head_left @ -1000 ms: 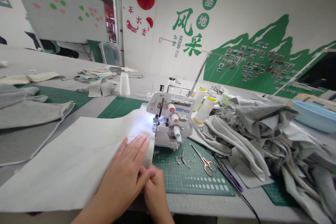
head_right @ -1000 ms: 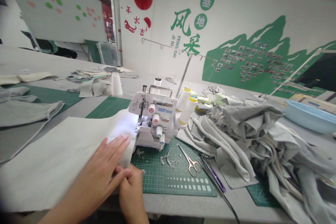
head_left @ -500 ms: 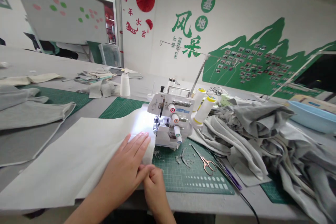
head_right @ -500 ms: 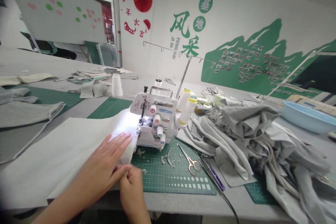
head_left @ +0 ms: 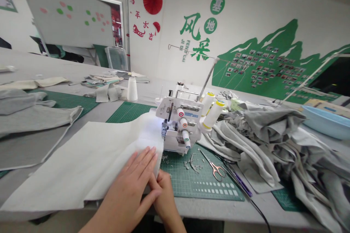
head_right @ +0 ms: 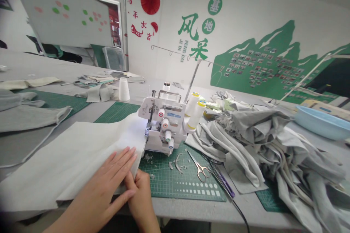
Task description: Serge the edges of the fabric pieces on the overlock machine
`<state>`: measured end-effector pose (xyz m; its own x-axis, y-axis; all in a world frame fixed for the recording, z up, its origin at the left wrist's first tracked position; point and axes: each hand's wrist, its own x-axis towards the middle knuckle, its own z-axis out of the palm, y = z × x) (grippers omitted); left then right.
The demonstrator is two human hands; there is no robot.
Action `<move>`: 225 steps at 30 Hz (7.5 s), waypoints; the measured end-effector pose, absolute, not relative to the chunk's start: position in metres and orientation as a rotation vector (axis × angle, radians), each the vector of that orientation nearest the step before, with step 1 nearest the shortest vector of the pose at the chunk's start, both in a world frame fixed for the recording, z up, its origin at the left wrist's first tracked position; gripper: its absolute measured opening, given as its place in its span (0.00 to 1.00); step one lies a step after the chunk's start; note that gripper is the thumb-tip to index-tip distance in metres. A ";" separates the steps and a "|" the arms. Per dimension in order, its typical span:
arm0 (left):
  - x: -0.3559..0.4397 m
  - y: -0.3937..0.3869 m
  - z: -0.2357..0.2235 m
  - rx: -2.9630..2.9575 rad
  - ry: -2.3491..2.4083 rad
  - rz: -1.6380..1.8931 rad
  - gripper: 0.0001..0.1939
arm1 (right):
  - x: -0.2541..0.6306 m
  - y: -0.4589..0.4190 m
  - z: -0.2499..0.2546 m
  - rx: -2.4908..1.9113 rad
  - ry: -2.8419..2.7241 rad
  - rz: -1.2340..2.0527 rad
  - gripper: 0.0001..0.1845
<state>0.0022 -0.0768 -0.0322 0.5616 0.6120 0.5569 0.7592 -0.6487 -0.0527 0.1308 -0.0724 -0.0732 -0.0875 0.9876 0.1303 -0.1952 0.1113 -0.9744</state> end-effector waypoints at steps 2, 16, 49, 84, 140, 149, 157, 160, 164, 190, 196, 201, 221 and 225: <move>0.002 -0.080 -0.036 -2.500 -1.138 -0.738 0.37 | 0.131 -0.072 -0.075 -0.930 -1.187 1.285 0.27; 0.004 -0.078 -0.036 -2.472 -1.154 -0.733 0.36 | 0.130 -0.072 -0.072 -0.896 -1.181 1.319 0.25; 0.011 -0.058 -0.028 -2.535 -1.233 -0.774 0.37 | 0.135 -0.073 -0.073 -0.979 -1.177 1.207 0.27; 0.004 -0.065 -0.026 -2.603 -1.092 -0.703 0.39 | 0.127 -0.067 -0.073 -0.957 -1.129 1.267 0.30; -0.010 -0.028 -0.025 -2.647 -1.021 -0.836 0.27 | 0.128 -0.065 -0.092 -1.036 -0.885 1.002 0.27; -0.011 -0.020 -0.024 -2.677 -1.034 -0.823 0.27 | 0.129 -0.067 -0.093 -1.114 -0.959 0.953 0.20; -0.009 -0.012 -0.021 -2.699 -1.065 -0.810 0.28 | 0.130 -0.066 -0.090 -1.141 -1.006 0.965 0.17; -0.008 -0.011 -0.020 -2.694 -1.063 -0.795 0.28 | 0.130 -0.066 -0.090 -1.129 -1.014 0.978 0.18; -0.008 -0.010 -0.016 -2.693 -1.076 -0.770 0.29 | 0.130 -0.068 -0.089 -1.123 -1.038 0.979 0.16; 0.012 -0.001 -0.008 -2.599 -1.283 -0.679 0.35 | 0.131 -0.067 -0.090 -1.179 -1.159 0.931 0.13; 0.015 -0.001 -0.004 -2.596 -1.295 -0.698 0.38 | 0.129 -0.067 -0.090 -1.216 -1.245 0.873 0.12; 0.015 0.000 -0.002 -2.601 -1.299 -0.700 0.41 | 0.123 -0.067 -0.085 -1.211 -1.384 0.746 0.10; -0.012 0.063 0.033 -3.061 -1.351 -0.754 0.21 | 0.065 -0.043 -0.058 -0.918 -1.556 0.942 0.42; -0.006 0.073 0.031 -3.129 -1.274 -0.758 0.17 | 0.071 -0.046 -0.068 -0.882 -1.418 1.086 0.38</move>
<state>-0.0056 0.0726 0.0314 0.6424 0.7173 0.2697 0.5792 -0.6849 0.4420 0.0714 -0.0463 -0.0684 -0.1327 0.9417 0.3093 -0.0536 0.3048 -0.9509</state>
